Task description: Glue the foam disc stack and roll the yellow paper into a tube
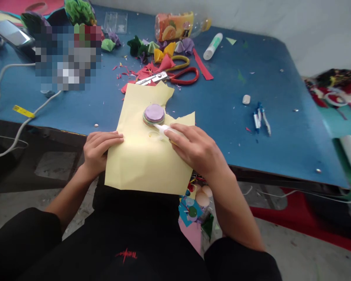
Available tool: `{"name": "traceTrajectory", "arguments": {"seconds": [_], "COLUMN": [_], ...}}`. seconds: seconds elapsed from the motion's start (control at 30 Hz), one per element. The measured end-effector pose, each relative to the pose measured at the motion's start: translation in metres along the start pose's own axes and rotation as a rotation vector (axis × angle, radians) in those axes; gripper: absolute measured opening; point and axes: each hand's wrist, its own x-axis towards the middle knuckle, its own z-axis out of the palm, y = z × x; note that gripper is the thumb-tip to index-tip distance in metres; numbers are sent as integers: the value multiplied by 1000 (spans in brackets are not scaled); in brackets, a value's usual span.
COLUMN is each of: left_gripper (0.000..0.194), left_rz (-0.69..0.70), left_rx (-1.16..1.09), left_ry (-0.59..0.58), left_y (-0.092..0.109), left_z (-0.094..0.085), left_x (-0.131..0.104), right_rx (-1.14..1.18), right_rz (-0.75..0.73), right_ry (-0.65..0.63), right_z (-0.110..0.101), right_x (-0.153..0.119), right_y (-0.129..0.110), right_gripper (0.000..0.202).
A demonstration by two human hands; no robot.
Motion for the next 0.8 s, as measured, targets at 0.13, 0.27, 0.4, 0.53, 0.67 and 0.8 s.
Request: {"name": "traceTrajectory", "arguments": {"seconds": [0.13, 0.27, 0.4, 0.53, 0.67, 0.8], "left_gripper": [19, 19, 20, 21, 21, 19], "left_rz": [-2, -8, -3, -10, -17, -19], "left_rx": [0, 3, -7, -9, -2, 14], "left_ry": [-2, 8, 7, 5, 5, 6], "left_y": [0, 0, 1, 1, 1, 2], "left_z": [0, 1, 1, 0, 0, 0], "left_x": [0, 0, -1, 0, 0, 0], "right_rx": [-9, -49, -83, -79, -76, -60], "right_rz": [78, 156, 202, 256, 259, 242], "right_ry": [52, 35, 13, 2, -7, -34], "right_z": [4, 9, 8, 4, 2, 5], "right_x": [-7, -13, -15, -15, -14, -13], "right_y": [7, 13, 16, 17, 16, 14], "right_gripper": [49, 43, 37, 37, 38, 38]}}
